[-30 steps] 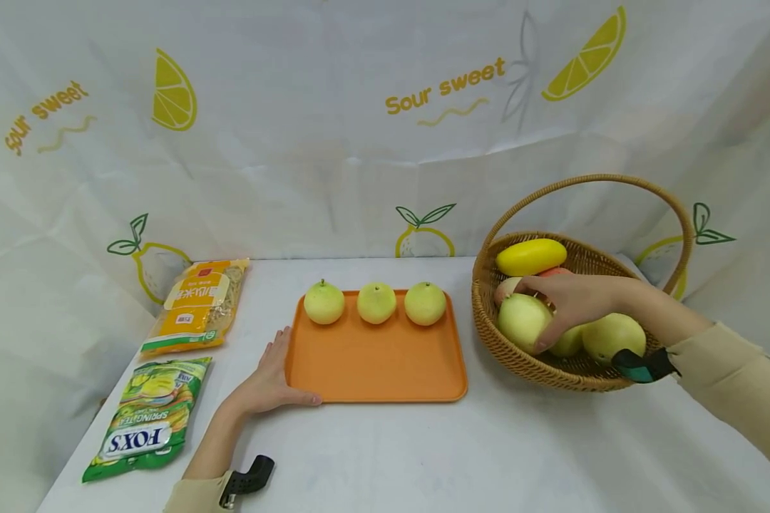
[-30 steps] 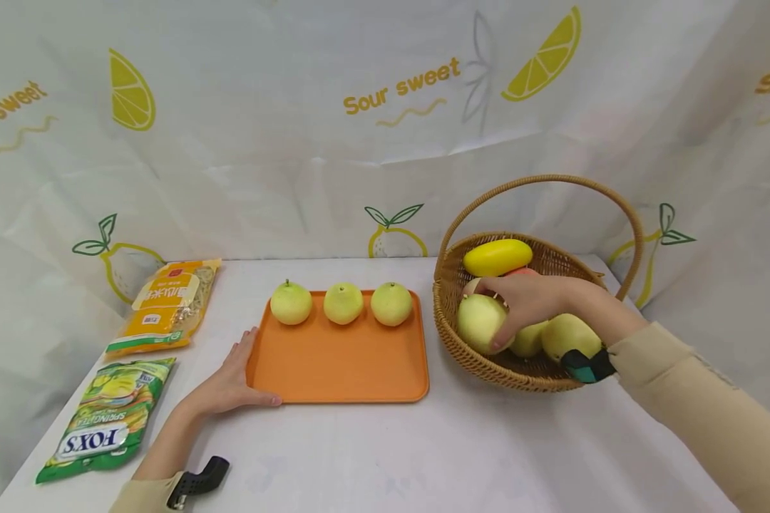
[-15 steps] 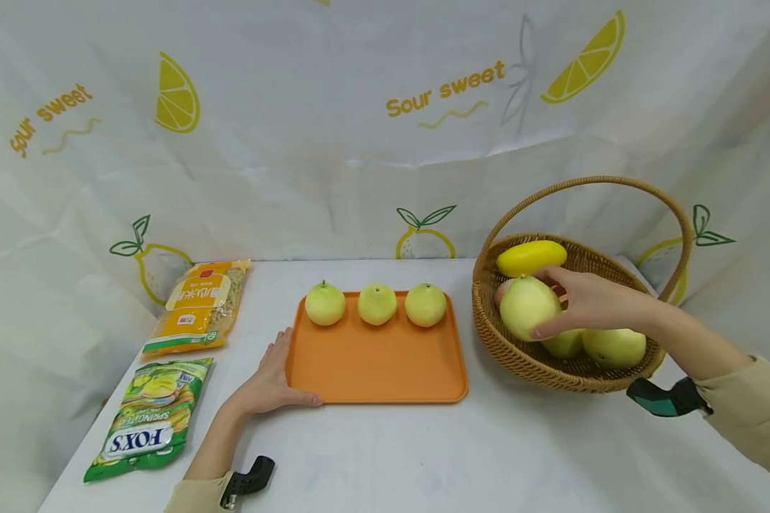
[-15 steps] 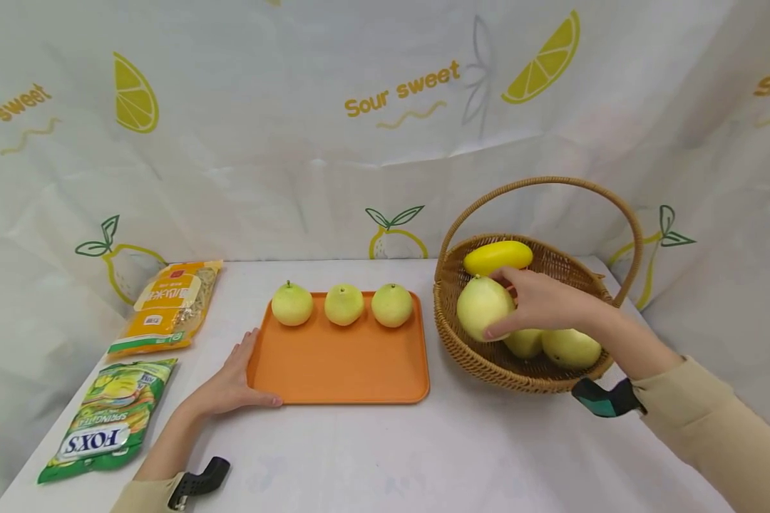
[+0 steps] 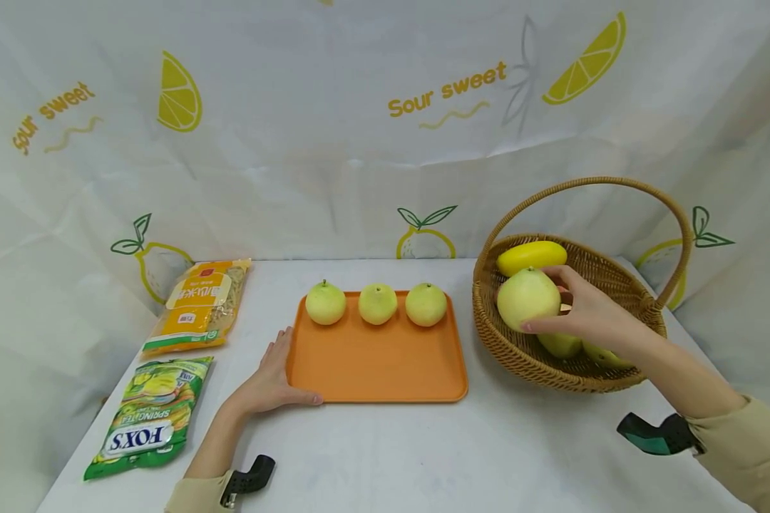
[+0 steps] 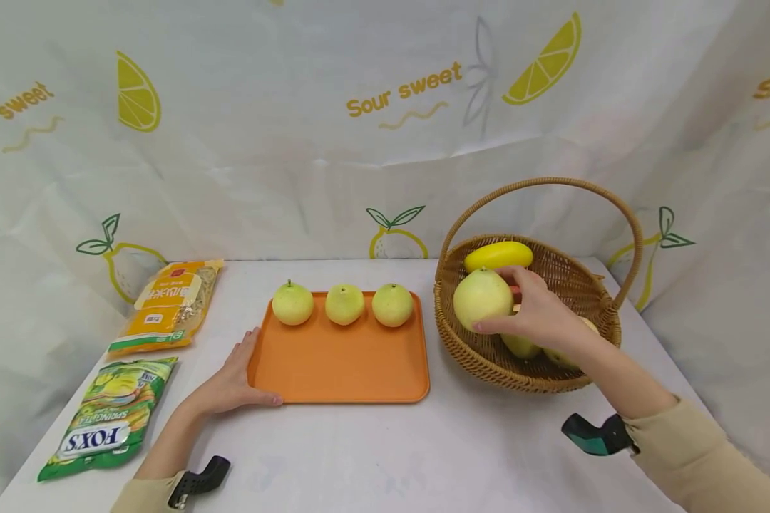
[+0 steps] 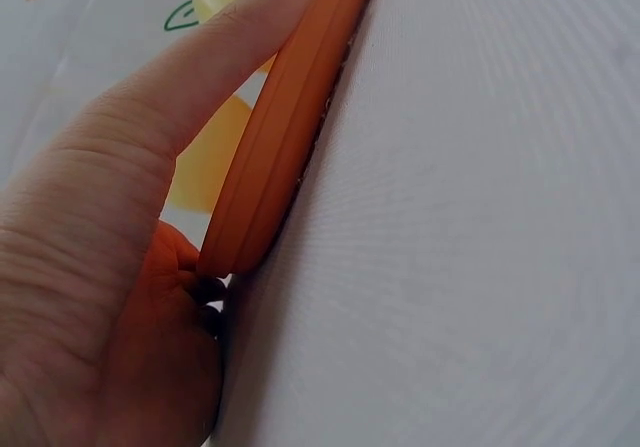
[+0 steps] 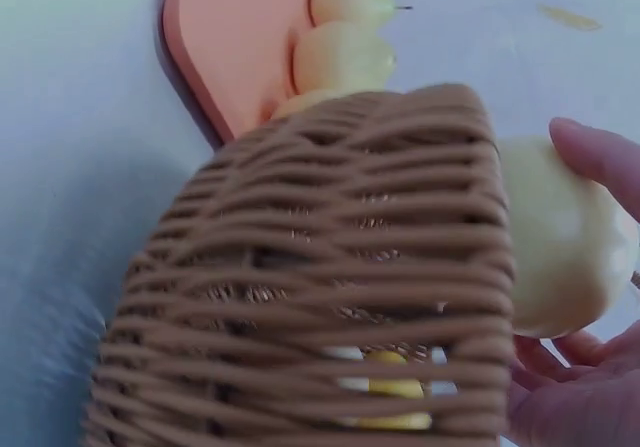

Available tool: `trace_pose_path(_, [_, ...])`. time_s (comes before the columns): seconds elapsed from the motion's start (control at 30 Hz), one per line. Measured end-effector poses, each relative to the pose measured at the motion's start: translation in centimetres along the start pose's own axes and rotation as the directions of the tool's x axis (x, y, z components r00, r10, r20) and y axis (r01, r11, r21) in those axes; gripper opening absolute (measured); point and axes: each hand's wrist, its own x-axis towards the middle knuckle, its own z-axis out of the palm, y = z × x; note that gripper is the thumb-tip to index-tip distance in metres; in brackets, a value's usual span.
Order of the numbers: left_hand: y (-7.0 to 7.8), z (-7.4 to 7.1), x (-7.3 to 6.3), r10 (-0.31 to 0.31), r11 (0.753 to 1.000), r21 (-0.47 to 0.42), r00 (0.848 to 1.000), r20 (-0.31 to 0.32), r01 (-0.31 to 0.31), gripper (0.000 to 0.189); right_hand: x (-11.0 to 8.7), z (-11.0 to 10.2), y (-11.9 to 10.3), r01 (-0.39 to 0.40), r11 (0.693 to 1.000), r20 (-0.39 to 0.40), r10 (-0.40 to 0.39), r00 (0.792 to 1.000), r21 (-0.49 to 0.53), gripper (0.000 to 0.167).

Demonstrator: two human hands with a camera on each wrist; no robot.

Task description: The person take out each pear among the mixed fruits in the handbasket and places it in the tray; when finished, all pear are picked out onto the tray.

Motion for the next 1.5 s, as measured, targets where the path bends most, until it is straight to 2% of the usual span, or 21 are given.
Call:
trace_pose_path(0.2, [0.0,0.0,0.0,0.004,1.0,0.016,1.0,0.0,-0.004,0.141,-0.4,1.6,0.3,0.021,0.998,-0.121,-0.013,0.993,0.065,0.094])
trace_pose_path(0.37, [-0.1,-0.1,0.1,0.003,1.0,0.017,1.0,0.004,-0.003,0.14,-1.0,3.2,-0.5,0.087,0.995,-0.245,-0.075,0.967,0.038,0.092])
trace_pose_path(0.47, [-0.1,-0.1,0.2,0.008,1.0,0.015,1.0,0.003,-0.008,0.139,-1.1,4.2,-1.1,0.149,0.989,-0.32,-0.143,0.937,-0.006,0.09])
trace_pose_path(0.6, [0.0,-0.1,0.2,0.009,1.0,0.018,1.0,0.006,-0.01,0.139,-1.0,5.6,-1.6,0.232,0.972,-0.378,-0.23,0.897,-0.042,0.088])
trace_pose_path(0.77, [0.1,-0.1,0.1,0.004,1.0,0.021,1.0,0.008,-0.005,0.14,-0.6,7.1,-2.1,0.325,0.945,-0.421,-0.314,0.851,-0.047,0.088])
trace_pose_path(0.93, [0.0,-0.2,0.2,0.008,1.0,0.023,1.0,0.004,-0.008,0.14,-0.1,9.2,-2.6,0.423,0.902,-0.451,-0.415,0.79,-0.087,0.091])
trace_pose_path(1.03, [-0.1,-0.1,0.2,0.009,1.0,0.023,1.0,0.006,-0.01,0.14,0.2,10.4,-2.9,0.45,0.885,-0.454,-0.452,0.768,-0.12,0.092])
trace_pose_path(1.13, [-0.1,-0.1,0.2,0.008,1.0,0.023,1.0,0.009,-0.008,0.14,0.5,11.4,-3.0,0.465,0.877,-0.445,-0.468,0.764,-0.124,0.091])
trace_pose_path(1.2, [-0.1,-0.1,0.2,0.008,1.0,0.025,1.0,0.007,-0.008,0.14,0.7,12.1,-3.1,0.47,0.875,-0.43,-0.47,0.771,-0.112,0.09])
trace_pose_path(1.5, [0.1,-0.2,0.2,0.007,1.0,0.028,1.0,0.003,-0.007,0.14,2.3,15.3,-2.7,0.451,0.892,-0.362,-0.416,0.834,0.015,0.088])
